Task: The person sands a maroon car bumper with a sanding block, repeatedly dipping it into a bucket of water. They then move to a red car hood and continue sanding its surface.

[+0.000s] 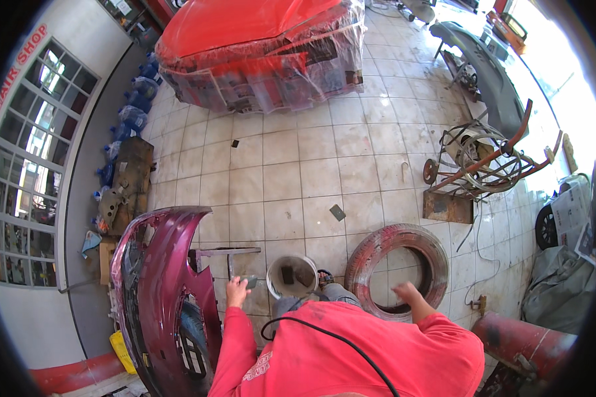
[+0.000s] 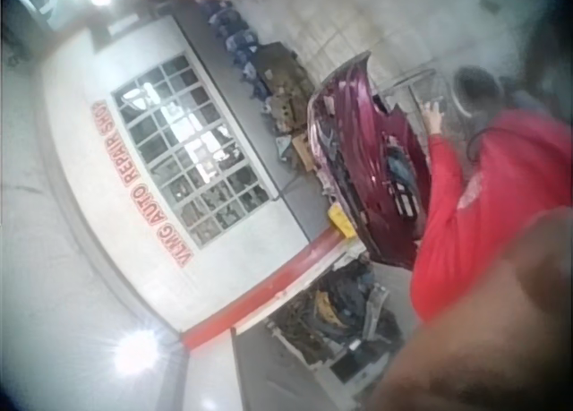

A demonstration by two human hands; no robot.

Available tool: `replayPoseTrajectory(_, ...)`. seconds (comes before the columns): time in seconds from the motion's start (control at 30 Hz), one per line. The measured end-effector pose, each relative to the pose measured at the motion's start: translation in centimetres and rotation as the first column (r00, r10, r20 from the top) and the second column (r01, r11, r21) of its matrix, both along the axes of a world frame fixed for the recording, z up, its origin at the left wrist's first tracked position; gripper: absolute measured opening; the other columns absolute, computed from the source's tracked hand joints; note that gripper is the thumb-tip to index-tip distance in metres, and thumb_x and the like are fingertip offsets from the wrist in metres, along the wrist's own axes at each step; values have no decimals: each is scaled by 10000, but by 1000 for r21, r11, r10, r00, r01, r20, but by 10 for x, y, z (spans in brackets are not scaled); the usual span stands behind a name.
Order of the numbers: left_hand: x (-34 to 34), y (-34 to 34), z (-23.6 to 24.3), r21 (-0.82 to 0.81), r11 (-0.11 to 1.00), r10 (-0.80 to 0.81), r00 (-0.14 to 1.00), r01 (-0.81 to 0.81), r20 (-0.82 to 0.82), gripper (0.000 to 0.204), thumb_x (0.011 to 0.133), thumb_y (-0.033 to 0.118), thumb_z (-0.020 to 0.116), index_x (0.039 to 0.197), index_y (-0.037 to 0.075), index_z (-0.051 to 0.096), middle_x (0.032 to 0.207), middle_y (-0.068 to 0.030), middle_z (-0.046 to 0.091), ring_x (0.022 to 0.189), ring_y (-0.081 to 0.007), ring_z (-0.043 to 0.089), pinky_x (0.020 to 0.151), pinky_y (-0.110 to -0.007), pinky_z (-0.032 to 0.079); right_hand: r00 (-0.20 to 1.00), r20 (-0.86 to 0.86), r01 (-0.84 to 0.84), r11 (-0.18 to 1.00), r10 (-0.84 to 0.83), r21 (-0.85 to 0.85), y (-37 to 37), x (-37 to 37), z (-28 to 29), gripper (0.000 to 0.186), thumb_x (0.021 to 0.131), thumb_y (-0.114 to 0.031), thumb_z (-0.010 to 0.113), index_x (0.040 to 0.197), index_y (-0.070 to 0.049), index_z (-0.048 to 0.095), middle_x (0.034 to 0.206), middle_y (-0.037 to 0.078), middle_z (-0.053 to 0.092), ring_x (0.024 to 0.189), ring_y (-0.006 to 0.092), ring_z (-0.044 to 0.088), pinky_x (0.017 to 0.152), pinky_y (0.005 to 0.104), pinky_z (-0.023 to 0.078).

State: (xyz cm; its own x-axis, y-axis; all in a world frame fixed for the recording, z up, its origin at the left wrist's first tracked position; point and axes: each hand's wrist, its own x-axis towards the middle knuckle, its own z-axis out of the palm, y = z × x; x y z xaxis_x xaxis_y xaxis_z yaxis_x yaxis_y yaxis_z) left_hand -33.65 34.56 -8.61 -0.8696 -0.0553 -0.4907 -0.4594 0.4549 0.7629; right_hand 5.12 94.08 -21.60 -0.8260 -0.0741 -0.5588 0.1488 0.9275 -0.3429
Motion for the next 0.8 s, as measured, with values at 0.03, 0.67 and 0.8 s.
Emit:
replayPoseTrajectory(0.03, 15, -12, -6, -3, 999, 39, 997, -39, 72, 358, 920, 128, 693, 1185, -108, 637, 1139, -187, 658, 865, -255, 720, 569, -365, 634, 989, -124, 71, 995, -79, -69, 0, -44, -5, 364, 796, -199, 701, 1157, -198, 752, 1057, 142, 760, 919, 337, 734, 780, 443, 592)
replayPoseTrajectory(0.67, -236, 45, -84, -181, 932, -350, 912, 315, -216, 435, 862, 96, 721, 1232, -117, 641, 1164, -215, 683, 778, -232, 730, 582, -320, 623, 910, 7, 364, 789, -415, -495, -174, -485, 262, 631, 936, -453, 728, 1414, -59, 608, 1199, 241, 724, 1138, 355, 704, 959, 422, 551)
replayPoseTrajectory(0.8, -316, 107, -76, -91, 885, -465, 878, 457, -110, 442, 844, 146, 726, 1210, -95, 667, 1119, -221, 726, 861, -267, 728, 709, -348, 595, 870, 18, 466, 809, -493, -357, -174, -500, 262, 624, 929, -452, 730, 1391, -47, 622, 1165, 255, 726, 1123, 371, 706, 952, 443, 552)
